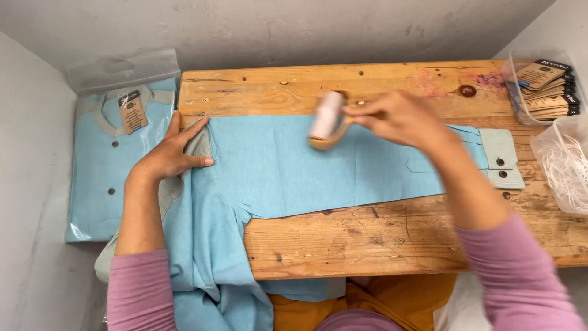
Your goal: The person uses a lint roller to roll over a light blue shirt laid on a wooden table. They roll the front, back, and sleeves, then flip the shirt to continue rolling the other side. The shirt is handled one at a time and repositioned several times during the process.
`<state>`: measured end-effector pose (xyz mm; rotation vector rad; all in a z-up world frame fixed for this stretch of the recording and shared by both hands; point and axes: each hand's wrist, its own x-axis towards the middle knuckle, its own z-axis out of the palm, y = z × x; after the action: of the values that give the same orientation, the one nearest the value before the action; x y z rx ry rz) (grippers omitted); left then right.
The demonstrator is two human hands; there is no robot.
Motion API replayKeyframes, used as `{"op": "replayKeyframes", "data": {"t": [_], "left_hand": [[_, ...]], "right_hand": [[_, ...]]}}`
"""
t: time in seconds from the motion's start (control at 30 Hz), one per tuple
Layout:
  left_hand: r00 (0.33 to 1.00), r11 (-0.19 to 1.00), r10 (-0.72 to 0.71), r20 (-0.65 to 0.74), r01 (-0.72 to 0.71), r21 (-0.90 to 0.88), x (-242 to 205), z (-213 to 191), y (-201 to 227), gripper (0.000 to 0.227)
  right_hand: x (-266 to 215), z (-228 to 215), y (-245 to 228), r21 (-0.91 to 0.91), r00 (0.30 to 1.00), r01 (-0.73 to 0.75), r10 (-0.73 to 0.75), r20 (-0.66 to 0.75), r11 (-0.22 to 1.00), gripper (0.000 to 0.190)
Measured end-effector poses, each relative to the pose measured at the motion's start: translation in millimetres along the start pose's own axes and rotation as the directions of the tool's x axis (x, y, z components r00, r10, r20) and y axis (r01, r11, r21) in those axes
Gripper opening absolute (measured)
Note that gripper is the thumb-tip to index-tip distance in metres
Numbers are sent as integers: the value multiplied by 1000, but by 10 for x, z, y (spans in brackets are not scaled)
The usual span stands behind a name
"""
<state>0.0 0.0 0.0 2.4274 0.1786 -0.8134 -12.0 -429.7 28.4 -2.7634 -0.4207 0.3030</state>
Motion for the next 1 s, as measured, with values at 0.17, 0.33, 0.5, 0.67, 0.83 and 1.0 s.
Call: {"op": "replayKeyframes", "data": {"t": [0.17, 0.33, 0.5, 0.67, 0.83, 1.0], "left_hand": [[1000, 1000, 13, -1, -13, -8, 41, 7, -50, 99], [1000, 999, 27, -13, -27, -33, 24, 10, -44, 98], [1000, 998, -15, 4, 15, 56, -31, -32, 31, 99], [995, 998, 53, -85, -49, 43, 30, 16, -59, 99], [977, 991, 130, -171, -122, 55, 39, 42, -114, 99], [977, 991, 133, -164, -129, 36, 19, 25, -109, 98]], "right_hand": [[123, 171, -49, 227, 997, 53, -38, -70, 972, 31], [-770, -88, 921, 249, 988, -155, 146, 55, 956, 42], [-1503, -153, 1370, 267, 967, -141, 191, -170, 953, 41], [-727, 150, -300, 200, 999, -36, 41, -21, 979, 50], [221, 578, -1259, 156, 990, 137, -139, 7, 978, 48], [346, 589, -1116, 231, 985, 166, -173, 14, 959, 42]]}}
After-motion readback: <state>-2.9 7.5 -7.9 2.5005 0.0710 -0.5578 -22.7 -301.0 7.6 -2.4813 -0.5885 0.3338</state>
